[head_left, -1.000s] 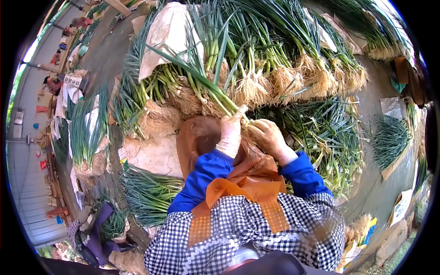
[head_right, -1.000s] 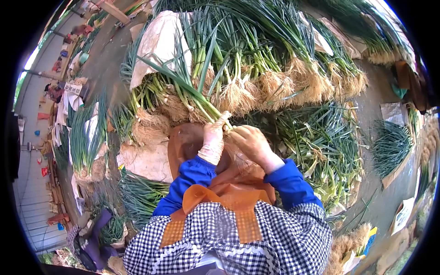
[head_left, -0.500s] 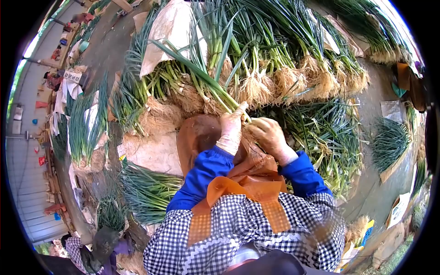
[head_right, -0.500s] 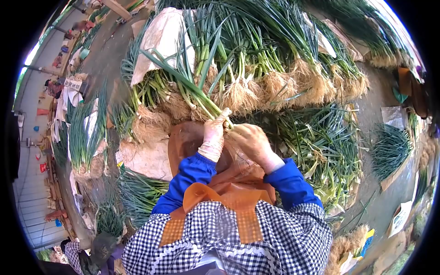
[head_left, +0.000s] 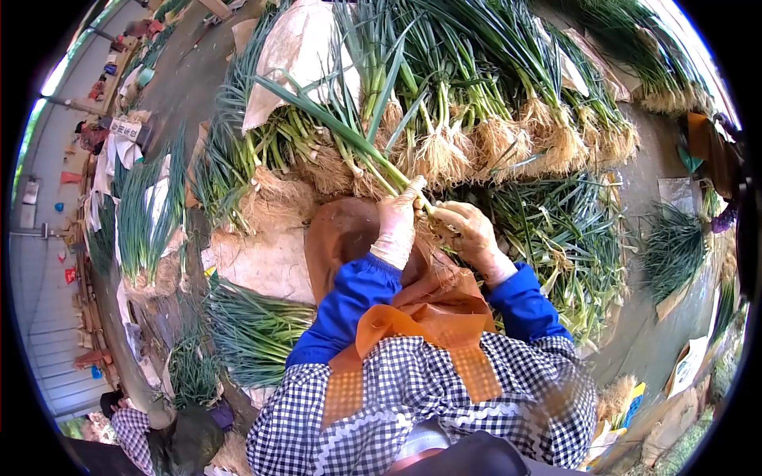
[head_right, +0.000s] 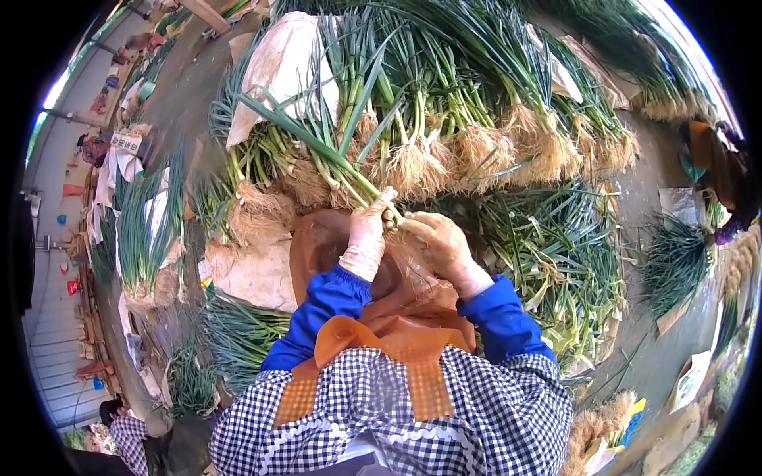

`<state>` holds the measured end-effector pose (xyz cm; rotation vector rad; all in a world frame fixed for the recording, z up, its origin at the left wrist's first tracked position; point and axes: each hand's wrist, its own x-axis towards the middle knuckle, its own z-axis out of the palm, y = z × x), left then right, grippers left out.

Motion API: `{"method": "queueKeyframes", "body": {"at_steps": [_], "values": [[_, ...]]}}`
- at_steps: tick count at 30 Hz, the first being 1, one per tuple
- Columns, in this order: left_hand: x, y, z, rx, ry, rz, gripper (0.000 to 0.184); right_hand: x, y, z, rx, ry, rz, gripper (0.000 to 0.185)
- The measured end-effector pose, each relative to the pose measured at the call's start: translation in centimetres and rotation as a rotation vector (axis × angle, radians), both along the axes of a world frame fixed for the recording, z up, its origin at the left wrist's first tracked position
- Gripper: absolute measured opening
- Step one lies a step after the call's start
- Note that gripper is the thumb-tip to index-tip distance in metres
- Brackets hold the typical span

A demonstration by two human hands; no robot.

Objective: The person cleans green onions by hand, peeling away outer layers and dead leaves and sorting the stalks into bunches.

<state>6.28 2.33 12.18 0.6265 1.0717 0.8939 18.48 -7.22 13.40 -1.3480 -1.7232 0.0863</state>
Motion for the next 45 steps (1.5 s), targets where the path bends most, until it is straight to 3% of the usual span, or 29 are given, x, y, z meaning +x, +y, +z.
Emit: {"method": "queueKeyframes", "body": {"at_steps": [2,3,6,10,13,14,16,18,20,22,24,25,29,31,33,36,38,42,45], "values": [[-0.3,-0.1,0.0,0.026,-0.099,-0.066,0.016,0.0,1.0,-0.2,-0.121,0.064,0.121,0.03],[-0.4,-0.1,0.0,0.03,-0.004,-0.091,0.017,-0.1,1.3,-0.3,-0.116,0.062,0.127,0.03],[-0.8,0.0,-0.5,-0.024,-0.038,-0.076,0.017,-0.2,1.1,-0.9,-0.117,0.049,0.175,0.024],[-0.6,-0.8,-0.2,-0.013,0.044,-0.108,0.016,-0.4,-0.1,-2.1,-0.191,-0.059,0.109,0.005],[-0.7,-1.0,-1.1,-0.075,-0.06,-0.096,0.02,1.9,-2.0,-3.2,-0.515,-0.372,0.213,0.008],[-1.4,-0.5,-0.3,-0.06,-0.133,-0.076,0.021,2.6,-2.7,-2.7,-0.566,-0.307,0.249,0.005],[-2.3,0.6,0.0,0.037,-0.126,-0.141,0.024,2.9,-3.4,-2.7,-0.452,0.252,0.182,0.005],[-2.5,0.4,0.1,0.033,-0.162,-0.237,0.024,2.6,-2.5,-1.1,-0.491,0.383,0.039,0.014],[-2.4,0.0,0.3,0.023,-0.208,-0.294,0.027,1.2,-0.8,0.1,-0.418,0.662,0.089,0.023],[-2.5,-0.1,0.0,0.057,-0.186,-0.334,0.027,0.3,0.5,-0.4,-0.512,0.734,0.221,0.029],[-2.4,-0.3,0.0,0.119,-0.166,-0.359,0.026,0.2,0.8,-1.0,-0.884,0.8,0.337,0.03],[-2.4,-0.4,0.1,0.178,-0.146,-0.375,0.026,-1.3,1.0,-2.0,-0.714,0.86,0.302,0.025],[-2.6,-0.6,0.0,0.168,-0.162,-0.338,0.023,-1.0,-0.2,-3.0,-0.72,1.03,0.383,0.02],[-2.5,-1.0,0.1,0.168,-0.151,-0.338,0.023,-1.1,-0.8,-2.3,-0.713,0.815,0.264,0.02],[-2.2,-1.2,0.3,0.177,-0.16,-0.348,0.023,-0.7,-1.0,-1.6,-0.801,0.912,0.272,0.024],[-2.0,-1.6,0.4,0.221,-0.13,-0.331,0.023,-0.5,-0.8,-2.2,-0.924,0.85,0.232,0.032],[-2.0,-1.5,0.2,0.213,-0.151,-0.317,0.022,-1.2,-0.7,-5.4,-0.661,0.993,0.345,0.035],[-2.2,-1.7,0.7,0.16,-0.151,-0.302,0.023,-1.7,-0.9,-4.1,-0.535,0.91,0.268,0.025],[-2.1,-2.0,0.8,0.154,-0.156,-0.315,0.022,-1.0,-1.7,-5.7,-0.727,1.096,0.301,0.02]]}}
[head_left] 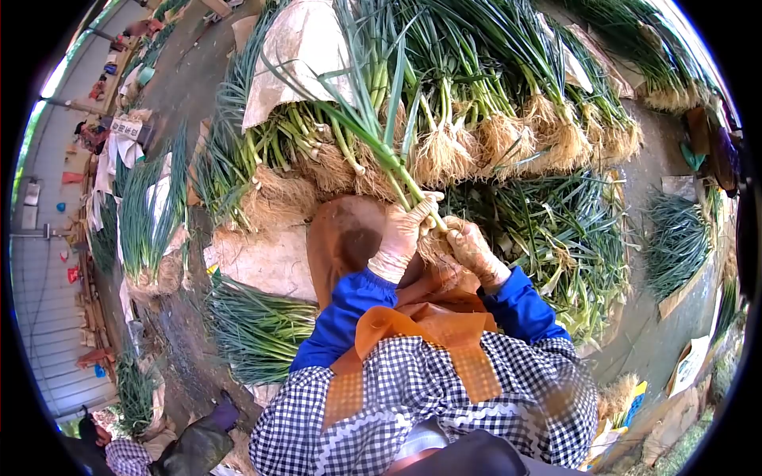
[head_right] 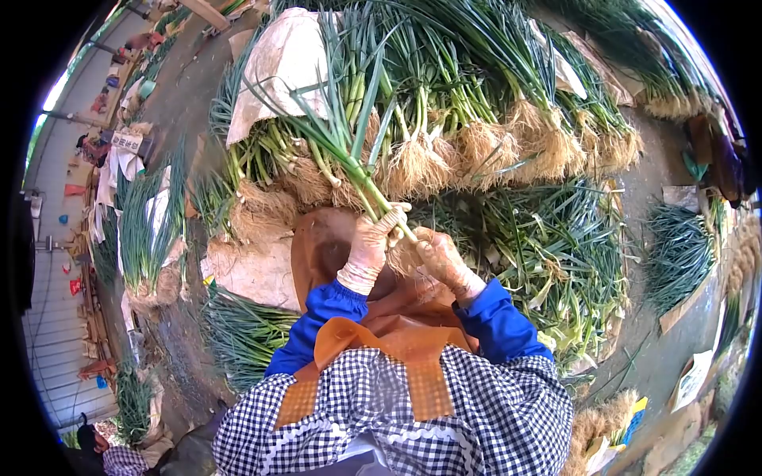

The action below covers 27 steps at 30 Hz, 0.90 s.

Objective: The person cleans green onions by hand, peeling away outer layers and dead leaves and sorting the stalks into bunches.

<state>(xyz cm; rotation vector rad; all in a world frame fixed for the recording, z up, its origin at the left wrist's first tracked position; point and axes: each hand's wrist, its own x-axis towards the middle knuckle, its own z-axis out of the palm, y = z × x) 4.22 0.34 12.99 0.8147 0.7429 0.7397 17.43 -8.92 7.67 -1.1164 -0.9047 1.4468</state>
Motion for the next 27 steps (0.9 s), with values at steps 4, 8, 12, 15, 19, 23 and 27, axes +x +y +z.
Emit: {"method": "queueKeyframes", "body": {"at_steps": [4,8,12,15,19,23,27], "values": [[0.2,-0.3,-1.2,-0.037,0.047,0.005,0.02,2.0,-1.3,-2.5,-0.081,-0.251,-0.124,0.013],[-0.6,0.5,-0.9,0.009,-0.039,0.086,0.021,6.4,-2.4,-4.8,-0.294,-0.352,-0.421,0.015],[-2.6,2.4,-0.3,0.043,0.047,0.06,0.021,4.9,-1.6,2.1,-0.07,-0.494,-0.341,0.021],[-1.7,1.6,0.2,0.011,-0.004,0.06,0.02,2.6,0.7,5.9,0.112,-0.531,-0.079,0.028],[-1.8,1.6,-0.2,0.001,0.021,0.024,0.024,2.2,2.0,3.8,0.333,-0.865,0.136,0.02],[-1.4,1.3,-0.6,0.024,0.067,0.013,0.024,0.8,1.1,3.6,0.156,-0.814,0.142,0.017],[-1.6,1.2,-0.2,0.016,0.046,-0.001,0.024,0.7,0.1,1.8,-0.187,0.087,0.013,0.016]]}}
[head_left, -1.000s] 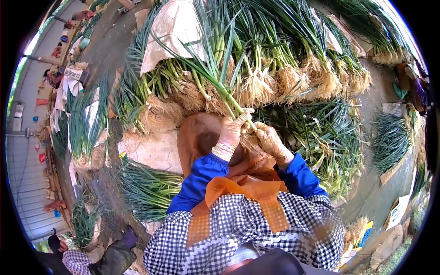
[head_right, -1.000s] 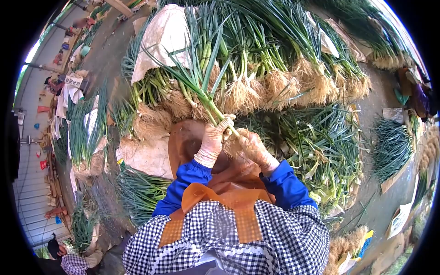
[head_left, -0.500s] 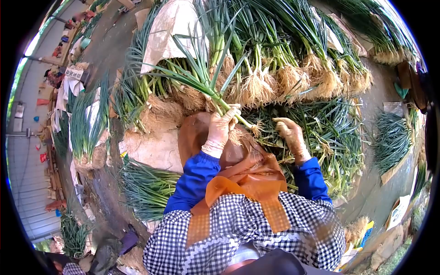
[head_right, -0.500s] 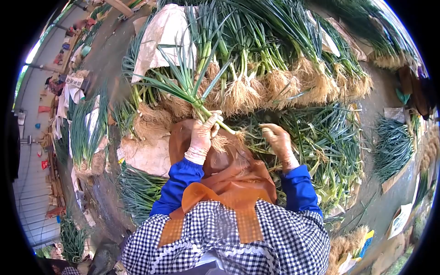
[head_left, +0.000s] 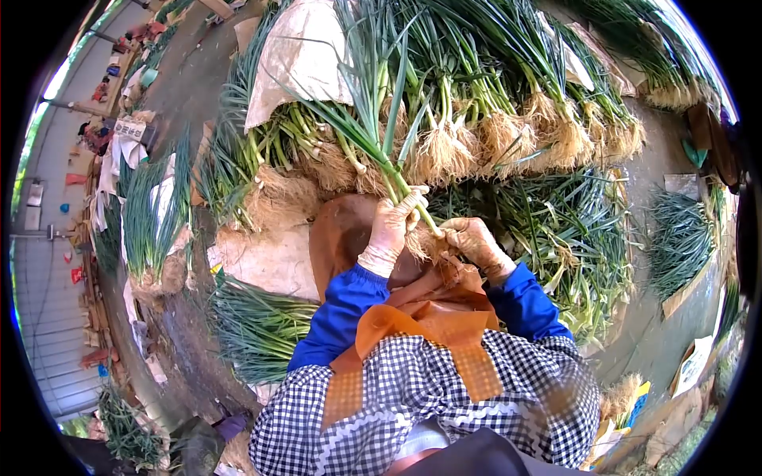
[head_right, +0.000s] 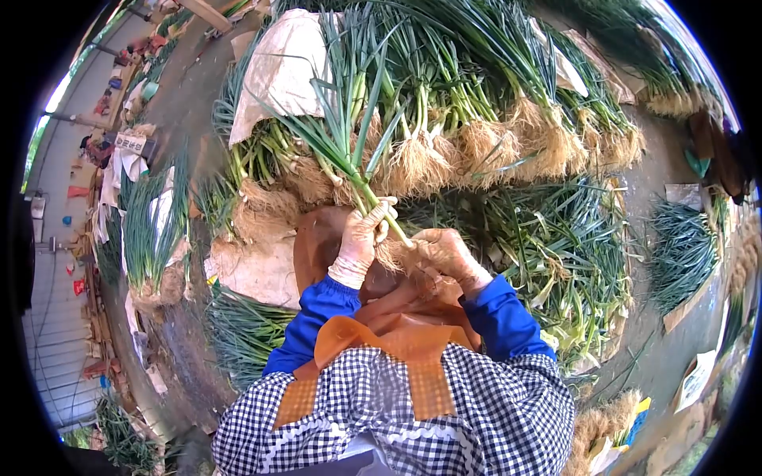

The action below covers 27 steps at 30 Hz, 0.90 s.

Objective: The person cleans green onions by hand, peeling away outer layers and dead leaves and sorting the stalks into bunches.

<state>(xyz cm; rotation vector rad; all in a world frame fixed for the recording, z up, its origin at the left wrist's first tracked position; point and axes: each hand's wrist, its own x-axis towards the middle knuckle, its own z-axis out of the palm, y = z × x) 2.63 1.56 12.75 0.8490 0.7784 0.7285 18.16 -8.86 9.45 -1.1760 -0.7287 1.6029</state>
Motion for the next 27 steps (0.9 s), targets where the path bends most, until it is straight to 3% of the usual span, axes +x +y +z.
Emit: {"method": "queueKeyframes", "body": {"at_steps": [1,2,4,6,10,13,15,16,18,20,22,27], "values": [[0.0,-0.1,-0.1,-0.017,-0.01,0.001,0.024,0.4,-0.2,-0.1,-0.039,0.035,-0.019,0.019],[-0.1,0.0,-0.3,-0.015,-0.011,0.001,0.024,0.6,0.0,-0.9,-0.01,-0.132,-0.096,0.019],[-0.3,0.2,-0.3,0.005,-0.043,0.026,0.024,1.4,-0.1,-0.7,-0.083,-0.212,-0.252,0.021],[-0.4,0.2,-0.2,0.014,-0.04,0.028,0.023,1.2,-0.5,0.4,-0.01,-0.368,-0.225,0.017],[0.3,0.0,-0.1,-0.029,-0.035,0.067,0.022,-0.5,0.1,2.3,0.416,-0.92,-0.087,0.014],[0.5,-0.5,-0.3,0.006,-0.047,0.08,0.021,-0.6,0.5,1.4,0.365,-0.826,-0.039,0.011],[0.3,-0.5,-0.2,0.027,-0.021,0.077,0.022,-1.2,0.5,2.1,0.042,-0.516,-0.006,0.014],[0.2,-0.4,-0.1,0.048,0.003,0.068,0.024,-1.1,0.3,1.7,0.04,-0.515,-0.005,0.014],[0.2,-0.1,-0.6,0.029,-0.02,0.082,0.023,-0.6,0.1,0.8,0.343,-0.741,-0.152,0.012],[0.3,0.0,-0.7,-0.048,-0.029,0.168,0.016,-0.7,-0.3,1.5,0.323,-0.589,-0.155,0.014],[0.7,-0.2,-0.8,-0.067,-0.039,0.179,0.014,-0.9,-0.1,1.9,0.573,-0.836,-0.121,0.019],[0.6,-0.1,-1.6,-0.071,0.018,0.245,0.011,-3.1,0.7,0.0,0.609,-0.923,-0.209,0.012]]}}
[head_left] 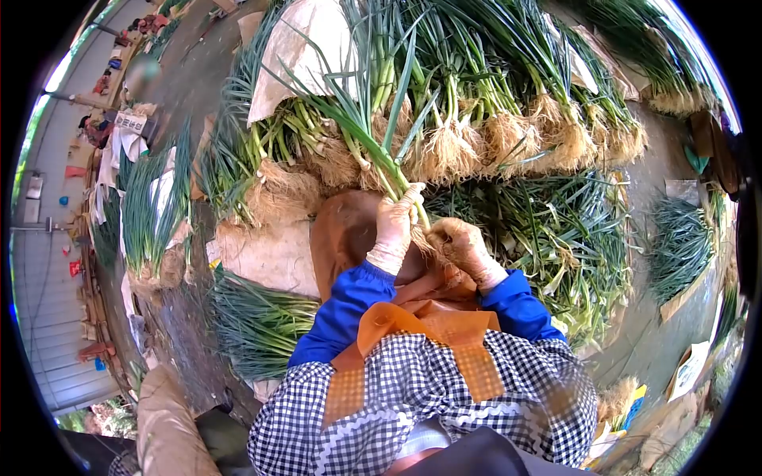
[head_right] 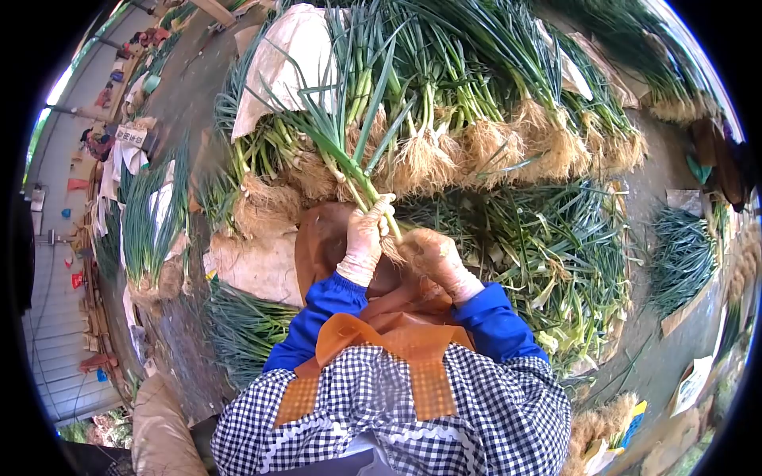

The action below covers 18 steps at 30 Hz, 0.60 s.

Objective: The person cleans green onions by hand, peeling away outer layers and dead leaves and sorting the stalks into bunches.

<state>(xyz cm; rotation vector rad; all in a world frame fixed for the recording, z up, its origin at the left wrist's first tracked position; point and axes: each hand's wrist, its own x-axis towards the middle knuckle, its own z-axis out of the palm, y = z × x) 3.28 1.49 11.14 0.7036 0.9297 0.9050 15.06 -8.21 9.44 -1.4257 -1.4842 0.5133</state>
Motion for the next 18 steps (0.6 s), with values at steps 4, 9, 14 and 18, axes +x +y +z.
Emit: {"method": "queueKeyframes", "body": {"at_steps": [4,9,14,18], "values": [[-0.6,0.1,-0.4,-0.042,0.097,0.02,0.007,-1.1,0.7,-1.3,0.037,-0.055,0.049,0.007],[-1.0,0.5,-0.7,-0.085,0.135,0.053,0.011,-2.0,-0.2,-0.8,-0.117,-0.431,0.426,0.005],[-1.4,1.0,-1.1,-0.063,0.115,0.012,0.012,2.3,-0.3,0.6,0.091,-0.211,0.118,0.006],[-0.5,1.3,-0.9,-0.114,0.055,0.061,0.013,-0.2,1.1,1.8,0.184,-0.278,0.133,0.019]]}}
